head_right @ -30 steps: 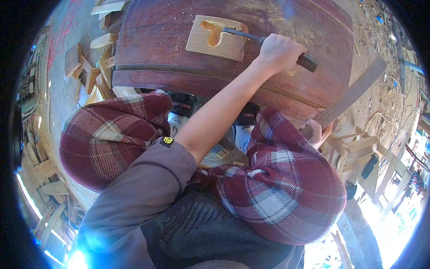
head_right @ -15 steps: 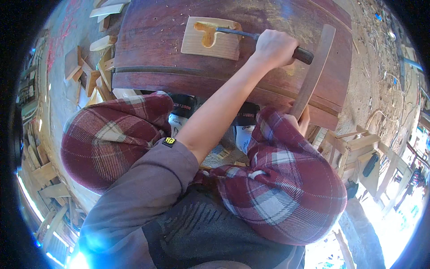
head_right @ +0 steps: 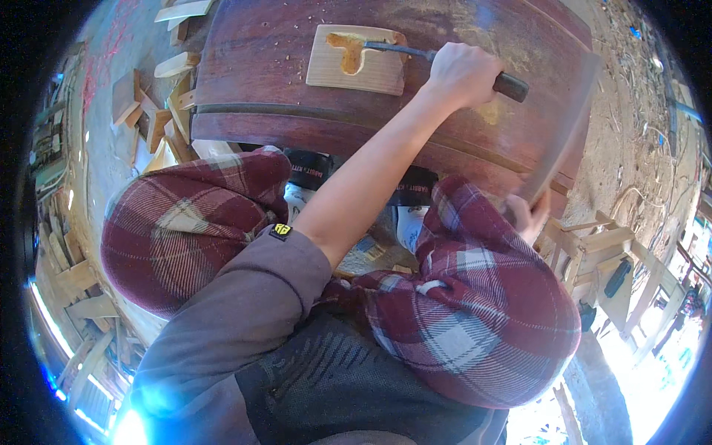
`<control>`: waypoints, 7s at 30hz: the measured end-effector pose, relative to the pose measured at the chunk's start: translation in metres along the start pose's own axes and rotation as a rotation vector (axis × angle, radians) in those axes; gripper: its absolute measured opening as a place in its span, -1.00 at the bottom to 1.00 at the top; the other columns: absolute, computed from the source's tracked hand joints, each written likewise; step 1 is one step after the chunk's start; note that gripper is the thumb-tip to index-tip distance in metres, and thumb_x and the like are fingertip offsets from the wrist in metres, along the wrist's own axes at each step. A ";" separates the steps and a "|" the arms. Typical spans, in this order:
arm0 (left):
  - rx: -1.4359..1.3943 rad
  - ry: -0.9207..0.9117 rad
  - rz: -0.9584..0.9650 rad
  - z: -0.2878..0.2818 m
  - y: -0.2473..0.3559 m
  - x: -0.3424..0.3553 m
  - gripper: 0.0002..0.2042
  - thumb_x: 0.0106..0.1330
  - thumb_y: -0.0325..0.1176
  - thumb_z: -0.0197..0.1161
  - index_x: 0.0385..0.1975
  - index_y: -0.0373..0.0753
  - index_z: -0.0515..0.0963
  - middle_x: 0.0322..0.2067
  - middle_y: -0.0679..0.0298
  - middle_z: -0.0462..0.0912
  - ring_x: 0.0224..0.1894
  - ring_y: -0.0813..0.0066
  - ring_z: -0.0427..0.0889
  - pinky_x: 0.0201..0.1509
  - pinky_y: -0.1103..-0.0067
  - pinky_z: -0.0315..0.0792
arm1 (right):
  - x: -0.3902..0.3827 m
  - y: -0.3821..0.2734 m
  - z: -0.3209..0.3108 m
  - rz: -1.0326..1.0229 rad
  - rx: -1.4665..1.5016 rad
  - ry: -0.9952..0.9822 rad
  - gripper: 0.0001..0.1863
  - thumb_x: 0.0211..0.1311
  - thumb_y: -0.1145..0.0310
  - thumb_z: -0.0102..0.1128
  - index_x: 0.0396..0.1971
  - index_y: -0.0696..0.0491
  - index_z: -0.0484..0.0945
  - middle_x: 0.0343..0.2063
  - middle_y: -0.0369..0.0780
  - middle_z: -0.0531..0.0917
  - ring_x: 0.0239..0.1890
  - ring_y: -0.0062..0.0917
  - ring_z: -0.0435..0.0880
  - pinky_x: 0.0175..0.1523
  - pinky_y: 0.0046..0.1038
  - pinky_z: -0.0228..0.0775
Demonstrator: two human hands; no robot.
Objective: Chiseling a shape into a wooden block using a chisel and a wooden mallet.
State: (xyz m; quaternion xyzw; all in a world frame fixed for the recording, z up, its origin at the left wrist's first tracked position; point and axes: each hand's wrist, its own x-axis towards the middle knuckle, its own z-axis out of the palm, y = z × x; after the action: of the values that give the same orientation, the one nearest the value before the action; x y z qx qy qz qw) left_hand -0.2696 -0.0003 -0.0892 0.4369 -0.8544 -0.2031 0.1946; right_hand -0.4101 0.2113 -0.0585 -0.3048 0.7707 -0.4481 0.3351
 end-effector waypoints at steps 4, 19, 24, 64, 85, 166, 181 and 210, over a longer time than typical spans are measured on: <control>-0.018 0.000 0.014 0.000 0.011 0.009 -0.88 -0.07 -0.26 0.30 -0.51 -0.03 0.66 -0.56 0.21 0.66 -0.44 0.22 0.69 -0.37 0.36 0.52 | 0.017 0.030 -0.016 -0.242 0.060 -0.026 -0.54 -0.21 0.47 0.08 -0.15 0.21 0.42 -0.54 -0.22 0.49 -0.57 -0.53 0.47 -0.46 -0.49 0.36; 0.012 -0.048 -0.066 -0.007 0.001 0.009 -0.81 -0.07 -0.20 0.34 -0.42 -0.01 0.66 -0.49 0.20 0.68 -0.37 0.22 0.69 -0.29 0.36 0.53 | 0.002 0.029 0.022 -0.097 -0.143 -0.025 -0.54 -0.17 0.48 0.08 -0.12 0.19 0.43 -0.35 -0.15 0.48 -0.61 -0.56 0.44 -0.48 -0.47 0.41; 0.015 -0.015 -0.062 -0.006 -0.008 0.004 -0.85 -0.05 -0.24 0.32 -0.44 -0.02 0.67 -0.50 0.20 0.68 -0.36 0.22 0.70 -0.28 0.36 0.53 | 0.006 -0.015 -0.009 0.057 0.205 -0.069 -0.58 -0.11 0.50 0.04 -0.13 0.19 0.43 -0.55 -0.23 0.46 -0.54 -0.55 0.51 -0.44 -0.50 0.42; 0.074 -0.016 -0.169 -0.010 -0.023 0.000 -0.83 -0.07 -0.20 0.34 -0.46 -0.05 0.67 -0.50 0.18 0.68 -0.38 0.21 0.69 -0.26 0.36 0.53 | -0.003 -0.007 0.025 0.098 0.065 -0.294 -0.53 -0.11 0.35 0.08 -0.11 0.20 0.42 -0.56 -0.25 0.43 -0.59 -0.55 0.44 -0.48 -0.55 0.33; 0.033 0.018 -0.176 -0.019 -0.037 -0.007 -0.83 -0.08 -0.25 0.31 -0.44 -0.03 0.68 -0.50 0.18 0.68 -0.38 0.19 0.69 -0.26 0.35 0.52 | 0.003 0.004 0.036 -0.010 -0.031 -0.343 -0.57 -0.17 0.46 0.10 -0.17 0.23 0.39 -0.45 -0.17 0.48 -0.57 -0.53 0.48 -0.54 -0.57 0.38; -0.218 0.041 0.221 -0.017 0.053 -0.017 -0.77 -0.13 -0.22 0.33 -0.40 0.02 0.68 -0.57 0.25 0.66 -0.47 0.24 0.67 -0.42 0.38 0.49 | 0.008 0.013 0.009 0.086 0.513 -0.434 -0.41 -0.13 0.31 0.14 -0.03 0.28 0.31 -0.57 -0.21 0.44 -0.51 -0.58 0.40 -0.38 -0.57 0.25; -0.197 0.026 0.186 -0.022 0.057 -0.016 -0.79 -0.11 -0.21 0.34 -0.41 0.03 0.67 -0.55 0.27 0.67 -0.45 0.27 0.67 -0.38 0.38 0.50 | 0.003 0.001 0.009 0.163 0.543 -0.386 -0.38 -0.15 0.24 0.15 -0.04 0.25 0.31 -0.59 -0.24 0.37 -0.56 -0.59 0.35 -0.44 -0.57 0.26; -0.116 -0.062 0.187 0.014 0.039 -0.021 -0.88 -0.11 -0.30 0.28 -0.51 -0.01 0.64 -0.55 0.22 0.66 -0.43 0.21 0.67 -0.35 0.34 0.52 | -0.005 0.012 -0.026 -0.036 0.225 -0.178 -0.49 -0.12 0.28 0.16 -0.12 0.22 0.38 -0.50 -0.18 0.45 -0.60 -0.55 0.41 -0.56 -0.56 0.31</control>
State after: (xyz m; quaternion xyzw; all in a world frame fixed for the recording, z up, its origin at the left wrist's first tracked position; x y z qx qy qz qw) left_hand -0.2915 0.0405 -0.0834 0.3369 -0.8839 -0.2465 0.2109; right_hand -0.4300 0.2329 -0.0579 -0.3176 0.6773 -0.5086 0.4263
